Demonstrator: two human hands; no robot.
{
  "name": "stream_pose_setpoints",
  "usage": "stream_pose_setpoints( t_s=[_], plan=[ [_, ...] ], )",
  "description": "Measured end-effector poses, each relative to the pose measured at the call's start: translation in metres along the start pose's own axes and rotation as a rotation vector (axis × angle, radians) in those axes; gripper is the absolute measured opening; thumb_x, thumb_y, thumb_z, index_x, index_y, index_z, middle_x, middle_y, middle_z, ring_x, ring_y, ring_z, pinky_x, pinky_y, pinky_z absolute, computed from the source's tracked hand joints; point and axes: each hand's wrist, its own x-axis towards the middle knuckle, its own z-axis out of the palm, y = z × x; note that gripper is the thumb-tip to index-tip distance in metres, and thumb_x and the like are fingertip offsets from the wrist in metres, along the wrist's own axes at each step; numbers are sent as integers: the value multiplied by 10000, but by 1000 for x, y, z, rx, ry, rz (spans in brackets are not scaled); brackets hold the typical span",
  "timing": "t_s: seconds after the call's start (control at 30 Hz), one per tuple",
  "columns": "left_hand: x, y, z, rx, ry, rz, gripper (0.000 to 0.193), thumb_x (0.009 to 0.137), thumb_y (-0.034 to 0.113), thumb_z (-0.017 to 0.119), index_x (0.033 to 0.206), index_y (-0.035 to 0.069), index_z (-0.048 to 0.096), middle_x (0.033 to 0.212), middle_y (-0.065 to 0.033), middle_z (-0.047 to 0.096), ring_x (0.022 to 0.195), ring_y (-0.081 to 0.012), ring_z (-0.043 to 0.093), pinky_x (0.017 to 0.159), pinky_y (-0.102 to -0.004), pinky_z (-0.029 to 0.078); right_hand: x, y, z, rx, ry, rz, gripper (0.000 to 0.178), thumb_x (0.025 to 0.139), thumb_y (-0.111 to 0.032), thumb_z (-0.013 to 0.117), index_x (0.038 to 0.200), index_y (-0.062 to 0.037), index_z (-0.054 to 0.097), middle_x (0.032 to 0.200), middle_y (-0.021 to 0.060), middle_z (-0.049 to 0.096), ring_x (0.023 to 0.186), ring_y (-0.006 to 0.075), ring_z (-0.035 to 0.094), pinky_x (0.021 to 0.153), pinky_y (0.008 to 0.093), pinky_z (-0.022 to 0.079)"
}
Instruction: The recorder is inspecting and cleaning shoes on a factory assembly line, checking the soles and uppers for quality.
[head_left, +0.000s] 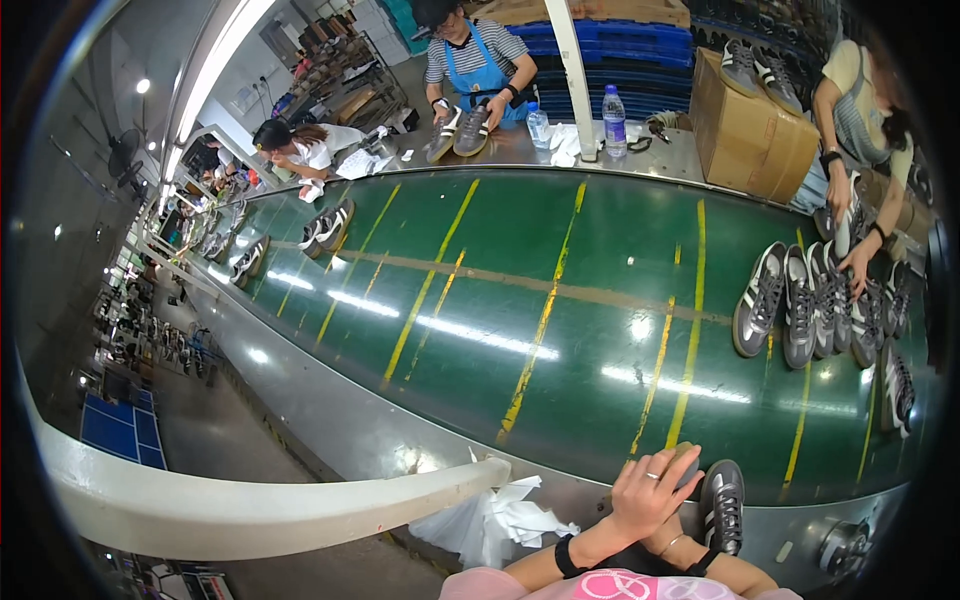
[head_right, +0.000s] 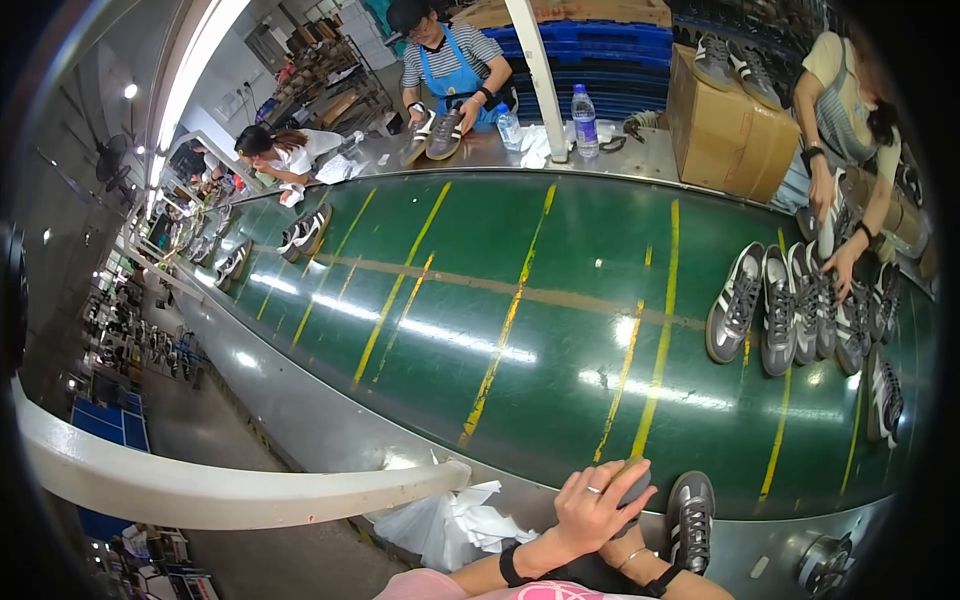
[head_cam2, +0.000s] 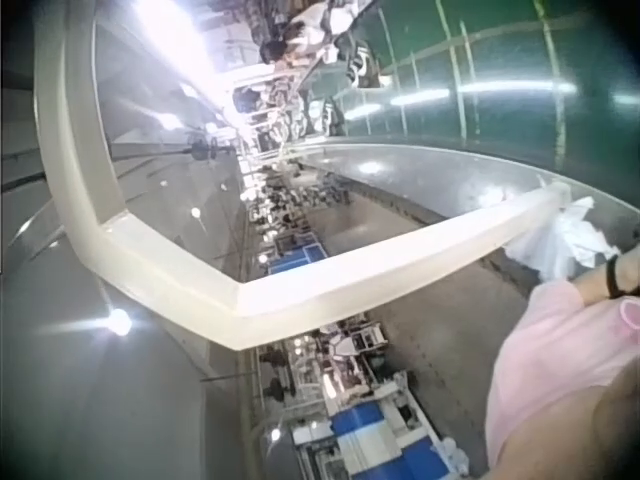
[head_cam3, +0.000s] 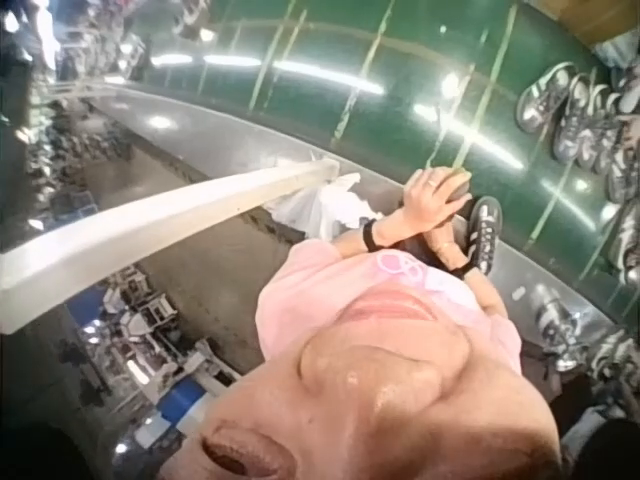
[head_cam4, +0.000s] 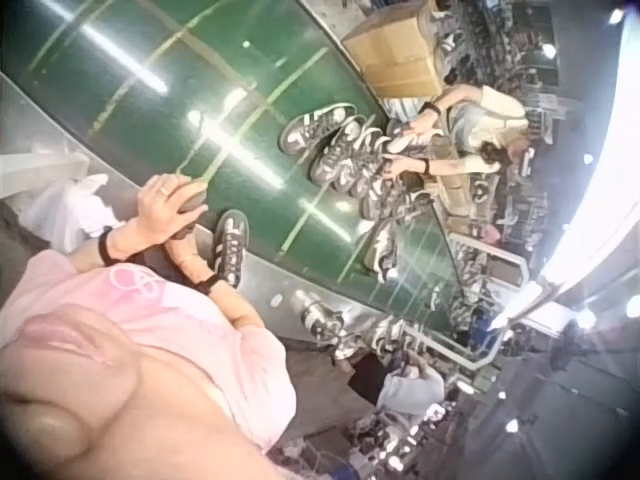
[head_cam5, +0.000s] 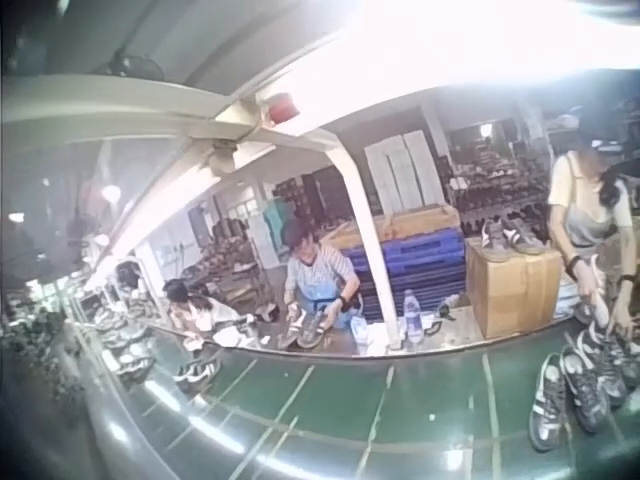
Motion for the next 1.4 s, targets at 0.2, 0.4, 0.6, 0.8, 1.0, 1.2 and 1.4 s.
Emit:
stream_pose_setpoints(
  t_s=[0.2,0.4,0.6,0.8,1.0,1.2,1.4],
  plan=[
    [-2,3,1,4,28,-23,441,703,281,847,1116,195,718,931,4,638,721,-158,628,580,-279,460,-30,11,-9,-149,-325,93,237,816,-217,580,999,-134,705,907,177,699,774,371,690,615,497,533],
    [-6,14,4,45,19,20,408,726,303,824,1106,199,718,930,6,637,696,-160,621,585,-287,460,20,-18,1,-91,451,-14,282,824,-200,600,1077,-91,662,950,192,688,787,393,681,641,515,526],
    [-10,9,4,39,30,-16,382,786,334,762,1149,226,709,926,11,630,694,-150,591,592,-283,441,-17,-5,-36,-134,-829,364,431,898,-230,587,1293,-59,560,1251,226,577,1144,389,575,934,509,462],
    [-7,28,14,13,46,40,407,731,304,815,1111,201,712,920,15,631,674,-154,591,561,-287,429,1,26,10,-144,427,-176,165,769,-177,630,887,-95,711,895,194,688,632,370,661,554,509,515],
    [-10,26,8,24,69,0,422,726,292,822,1120,194,706,909,9,627,679,-159,597,577,-293,458,-65,22,-13,-154,-284,172,170,802,-167,623,912,-59,694,920,218,675,692,383,664,596,498,529],
    [-14,29,6,69,114,-84,446,686,262,850,1101,189,704,907,-3,613,711,-185,619,591,-315,471,-60,31,-13,439,6,347,164,773,-81,615,913,-48,696,816,246,654,707,399,647,655,482,529],
    [-12,31,14,48,96,-62,432,689,274,847,1088,190,706,919,-2,607,718,-193,613,610,-320,468,-71,32,-15,36,13,142,171,754,-101,645,910,-68,705,854,243,651,714,412,636,621,511,518]
  ],
)
